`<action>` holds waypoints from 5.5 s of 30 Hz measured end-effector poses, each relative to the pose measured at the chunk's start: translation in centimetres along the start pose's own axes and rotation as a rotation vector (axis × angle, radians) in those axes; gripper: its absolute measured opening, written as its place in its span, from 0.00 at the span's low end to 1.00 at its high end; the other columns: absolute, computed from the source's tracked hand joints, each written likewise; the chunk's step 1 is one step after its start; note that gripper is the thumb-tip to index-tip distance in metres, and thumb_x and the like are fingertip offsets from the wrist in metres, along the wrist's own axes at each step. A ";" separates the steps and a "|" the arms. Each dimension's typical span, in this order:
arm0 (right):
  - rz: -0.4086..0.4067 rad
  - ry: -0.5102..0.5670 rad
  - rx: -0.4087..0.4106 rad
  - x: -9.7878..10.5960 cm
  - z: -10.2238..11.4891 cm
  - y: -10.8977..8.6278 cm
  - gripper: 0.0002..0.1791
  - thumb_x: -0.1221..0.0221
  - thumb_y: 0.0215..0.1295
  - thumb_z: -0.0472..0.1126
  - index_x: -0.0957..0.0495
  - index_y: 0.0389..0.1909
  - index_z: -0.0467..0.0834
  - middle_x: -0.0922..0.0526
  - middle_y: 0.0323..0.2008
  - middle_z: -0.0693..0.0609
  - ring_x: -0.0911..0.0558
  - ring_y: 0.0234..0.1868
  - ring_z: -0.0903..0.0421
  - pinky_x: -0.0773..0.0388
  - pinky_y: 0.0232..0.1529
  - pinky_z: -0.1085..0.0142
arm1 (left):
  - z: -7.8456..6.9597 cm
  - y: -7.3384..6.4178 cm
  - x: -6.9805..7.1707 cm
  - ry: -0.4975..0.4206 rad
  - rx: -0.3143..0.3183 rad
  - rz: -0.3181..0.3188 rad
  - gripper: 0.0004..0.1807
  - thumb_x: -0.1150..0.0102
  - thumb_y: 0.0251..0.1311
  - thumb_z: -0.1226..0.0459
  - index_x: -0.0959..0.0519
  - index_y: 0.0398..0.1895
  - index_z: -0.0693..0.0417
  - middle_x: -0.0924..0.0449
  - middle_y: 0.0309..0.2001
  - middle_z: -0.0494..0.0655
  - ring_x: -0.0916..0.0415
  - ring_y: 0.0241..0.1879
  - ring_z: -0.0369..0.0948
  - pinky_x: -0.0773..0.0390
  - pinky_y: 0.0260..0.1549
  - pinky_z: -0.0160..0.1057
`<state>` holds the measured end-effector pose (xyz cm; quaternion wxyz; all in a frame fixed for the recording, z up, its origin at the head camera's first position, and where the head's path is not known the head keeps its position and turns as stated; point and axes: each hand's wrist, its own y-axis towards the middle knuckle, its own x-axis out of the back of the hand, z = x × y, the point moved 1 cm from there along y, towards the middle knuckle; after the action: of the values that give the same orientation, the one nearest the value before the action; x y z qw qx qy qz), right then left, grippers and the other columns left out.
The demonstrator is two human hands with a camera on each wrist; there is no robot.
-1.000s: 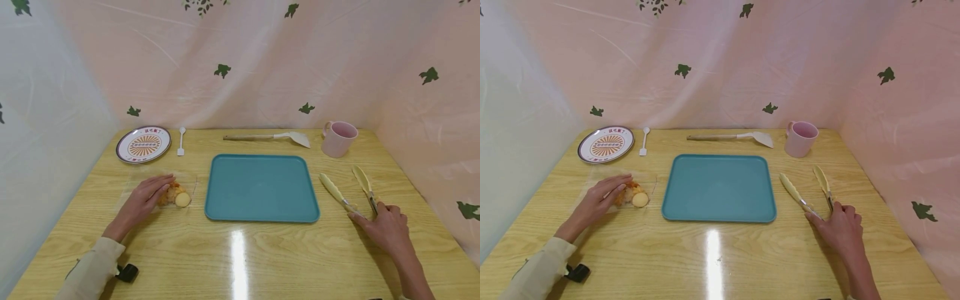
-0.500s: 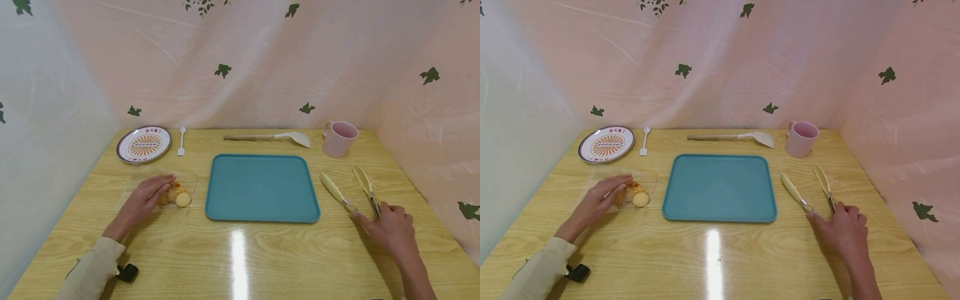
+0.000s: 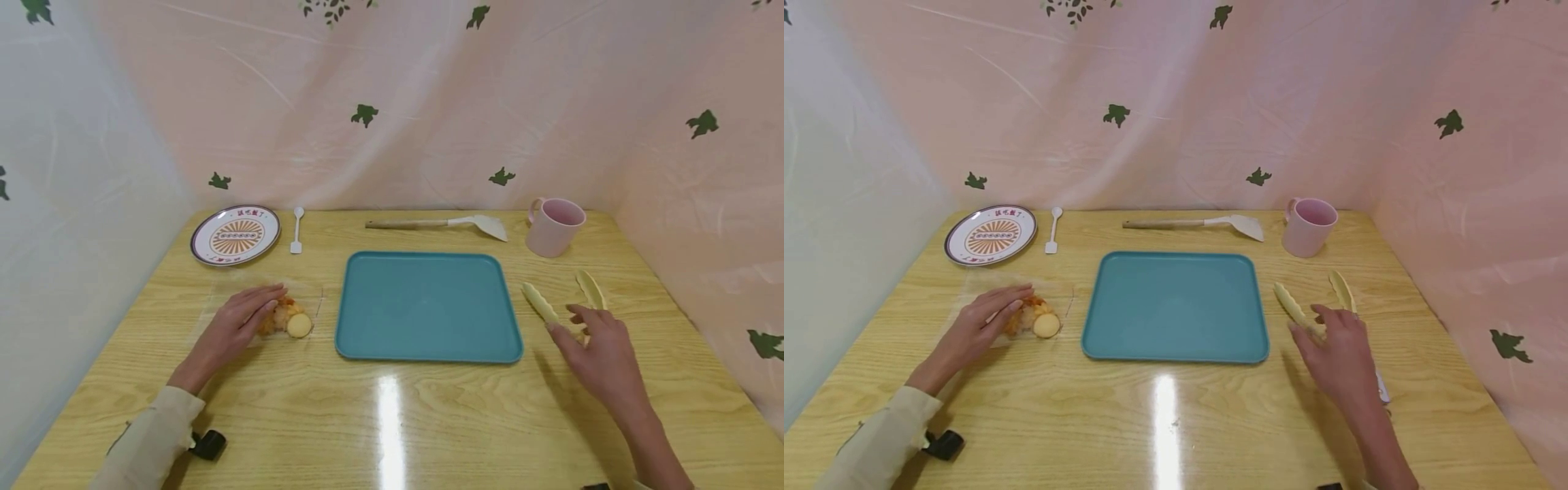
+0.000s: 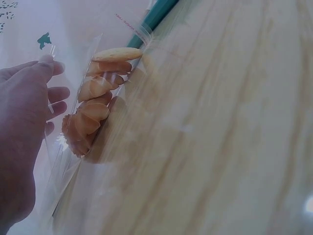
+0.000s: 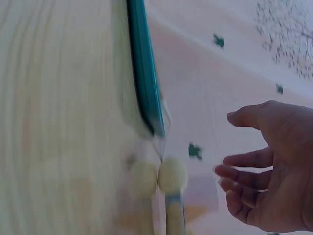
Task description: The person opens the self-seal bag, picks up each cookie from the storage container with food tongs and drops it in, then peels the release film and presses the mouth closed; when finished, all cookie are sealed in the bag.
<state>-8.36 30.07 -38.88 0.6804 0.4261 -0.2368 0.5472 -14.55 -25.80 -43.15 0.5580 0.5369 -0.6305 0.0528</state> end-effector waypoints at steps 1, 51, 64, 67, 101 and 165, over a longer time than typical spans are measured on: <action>-0.004 0.023 0.045 -0.4 0.8 0.2 0.26 0.34 0.71 0.42 0.24 0.60 0.27 0.20 0.47 0.31 0.23 0.46 0.33 0.25 0.40 0.40 | 0.0 0.0 0.0 0.000 -0.002 0.000 0.20 0.42 0.72 0.75 0.20 0.64 0.61 0.20 0.63 0.57 0.26 0.63 0.57 0.40 0.69 0.31; 0.627 0.411 0.346 -20.9 25.6 2.0 0.15 0.37 0.74 0.43 0.19 0.54 0.38 0.20 0.21 0.60 0.24 0.19 0.69 0.27 0.23 0.76 | -0.1 0.2 -0.1 -0.038 0.016 0.011 0.20 0.43 0.72 0.76 0.20 0.64 0.59 0.20 0.64 0.56 0.26 0.63 0.57 0.44 0.68 0.25; 0.671 0.462 0.263 -21.9 26.6 1.8 0.10 0.41 0.77 0.40 0.19 0.50 0.39 0.24 0.12 0.63 0.25 0.13 0.67 0.30 0.15 0.73 | -0.1 0.2 -0.2 -0.047 0.002 0.014 0.20 0.44 0.72 0.76 0.20 0.64 0.59 0.20 0.64 0.56 0.26 0.63 0.57 0.45 0.68 0.25; 0.640 0.457 0.276 -22.0 26.7 1.9 0.06 0.42 0.76 0.39 0.19 0.44 0.42 0.25 0.11 0.63 0.26 0.12 0.67 0.32 0.15 0.73 | -0.1 0.3 -0.2 -0.047 -0.025 0.006 0.20 0.43 0.71 0.77 0.19 0.63 0.61 0.20 0.63 0.56 0.25 0.62 0.57 0.45 0.68 0.25; 0.527 0.330 0.408 -22.4 26.6 2.2 0.04 0.40 0.75 0.38 0.17 0.41 0.45 0.18 0.28 0.60 0.25 0.25 0.68 0.30 0.27 0.78 | 0.5 7.7 0.3 -0.095 0.273 0.378 0.23 0.51 0.82 0.56 0.22 0.65 0.66 0.22 0.64 0.64 0.29 0.65 0.62 0.33 0.65 0.64; 0.401 0.173 0.622 -22.4 26.8 1.8 0.07 0.42 0.78 0.39 0.20 0.37 0.46 0.22 0.23 0.59 0.24 0.21 0.65 0.31 0.23 0.76 | 2.0 8.9 -1.5 -0.278 0.322 0.344 0.12 0.47 0.79 0.63 0.18 0.48 0.64 0.19 0.47 0.58 0.25 0.50 0.53 0.28 0.57 0.58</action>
<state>-12.69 -4.53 -41.86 0.4154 0.5098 -0.0798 0.7491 -22.70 -22.44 -40.29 0.3564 0.5058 -0.7665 0.1721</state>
